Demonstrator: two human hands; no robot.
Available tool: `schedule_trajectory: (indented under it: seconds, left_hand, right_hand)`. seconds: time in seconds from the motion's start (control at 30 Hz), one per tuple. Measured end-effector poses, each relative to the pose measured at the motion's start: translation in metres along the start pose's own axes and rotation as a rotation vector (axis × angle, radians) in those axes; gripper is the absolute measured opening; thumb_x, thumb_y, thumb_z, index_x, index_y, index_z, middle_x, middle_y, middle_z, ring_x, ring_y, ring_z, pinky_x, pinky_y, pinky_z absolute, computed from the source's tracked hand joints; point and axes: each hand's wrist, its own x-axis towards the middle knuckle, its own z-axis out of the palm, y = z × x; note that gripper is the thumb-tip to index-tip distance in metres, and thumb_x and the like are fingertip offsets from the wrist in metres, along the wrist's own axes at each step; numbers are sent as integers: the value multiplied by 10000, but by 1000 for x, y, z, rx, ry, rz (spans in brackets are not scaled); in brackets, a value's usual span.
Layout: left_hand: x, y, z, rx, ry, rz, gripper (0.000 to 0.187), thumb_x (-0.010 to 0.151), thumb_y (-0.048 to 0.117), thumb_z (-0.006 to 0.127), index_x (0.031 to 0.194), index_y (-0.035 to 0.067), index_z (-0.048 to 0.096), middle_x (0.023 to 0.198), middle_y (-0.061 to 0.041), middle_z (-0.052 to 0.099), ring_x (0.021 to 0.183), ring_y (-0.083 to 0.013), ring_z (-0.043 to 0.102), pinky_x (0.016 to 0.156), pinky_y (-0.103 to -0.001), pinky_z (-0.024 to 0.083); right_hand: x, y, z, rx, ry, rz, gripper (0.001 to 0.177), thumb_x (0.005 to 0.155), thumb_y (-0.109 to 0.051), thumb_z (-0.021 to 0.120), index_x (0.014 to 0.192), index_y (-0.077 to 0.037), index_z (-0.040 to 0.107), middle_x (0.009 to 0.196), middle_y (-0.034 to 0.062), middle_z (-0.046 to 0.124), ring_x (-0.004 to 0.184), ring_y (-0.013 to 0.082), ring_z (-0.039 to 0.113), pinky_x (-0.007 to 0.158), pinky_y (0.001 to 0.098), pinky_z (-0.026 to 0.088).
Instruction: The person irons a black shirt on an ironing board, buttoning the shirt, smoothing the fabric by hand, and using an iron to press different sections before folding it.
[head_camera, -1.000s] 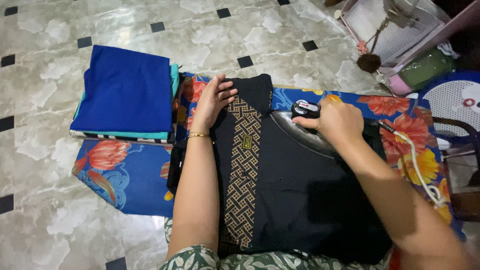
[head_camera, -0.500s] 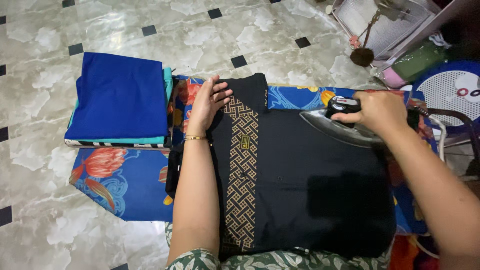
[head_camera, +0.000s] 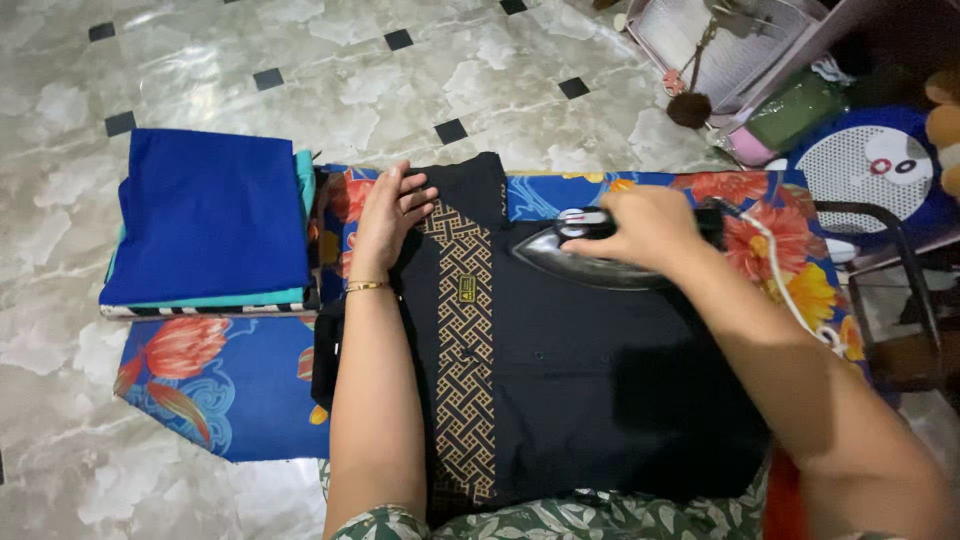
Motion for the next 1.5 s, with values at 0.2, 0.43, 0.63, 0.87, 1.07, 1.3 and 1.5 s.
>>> schedule_trajectory:
  seconds: [0.2, 0.43, 0.63, 0.87, 1.07, 1.3, 1.5]
  left_hand:
    - [-3, 3, 3, 2, -8, 5, 540, 1054, 370, 514, 1473, 33, 465, 1228, -116, 653, 1076, -267, 703, 914, -396, 566]
    - [-5, 4, 2, 36, 4, 10, 531, 1056, 357, 522, 1472, 33, 454, 1239, -115, 654, 1076, -262, 703, 902, -384, 565]
    - [-3, 2, 4, 51, 22, 17, 523, 1055, 337, 533, 1470, 29, 453, 1236, -124, 651, 1061, -272, 708, 907, -390, 575]
    - [-4, 4, 7, 80, 19, 26, 533, 1053, 335, 536, 1470, 12, 451, 1233, -125, 648, 1058, -267, 705, 914, -398, 575]
    - [-8, 5, 9, 98, 21, 40, 529, 1061, 322, 550, 1475, 6, 452, 1240, -124, 650, 1075, -260, 705, 931, -400, 566]
    - [-7, 5, 5, 45, -9, 38, 523, 1053, 314, 553, 1468, 11, 453, 1215, -123, 649, 1059, -269, 709, 913, -401, 579]
    - [-5, -1, 2, 47, 11, 42, 511, 1059, 313, 555, 1460, 12, 459, 1221, -124, 654, 1057, -265, 713, 907, -391, 583]
  right_hand:
    - [-10, -15, -12, 74, 29, -129, 837, 631, -859, 673, 827, -50, 757, 679, 190, 703, 717, 386, 705, 623, 491, 551]
    - [-76, 12, -24, 61, -264, -83, 832, 610, -852, 683, 932, -86, 736, 747, 175, 723, 759, 371, 733, 683, 473, 581]
    - [-110, 33, -18, 55, -218, -64, 817, 606, -847, 655, 940, -106, 738, 816, 126, 752, 786, 342, 740, 685, 457, 586]
    - [-94, 5, -9, 70, -49, -164, 818, 611, -865, 663, 849, -86, 738, 786, 129, 746, 729, 324, 739, 640, 432, 583]
    - [-68, -53, -4, 169, 19, -205, 782, 619, -829, 704, 769, -61, 701, 725, 135, 723, 691, 339, 723, 618, 448, 576]
    - [-68, -30, -6, 145, -113, -195, 791, 626, -838, 696, 800, -67, 687, 700, 152, 707, 699, 371, 721, 626, 478, 573]
    - [-96, 40, -10, -30, -202, -18, 832, 560, -856, 698, 906, -99, 722, 750, 140, 735, 701, 353, 733, 606, 476, 580]
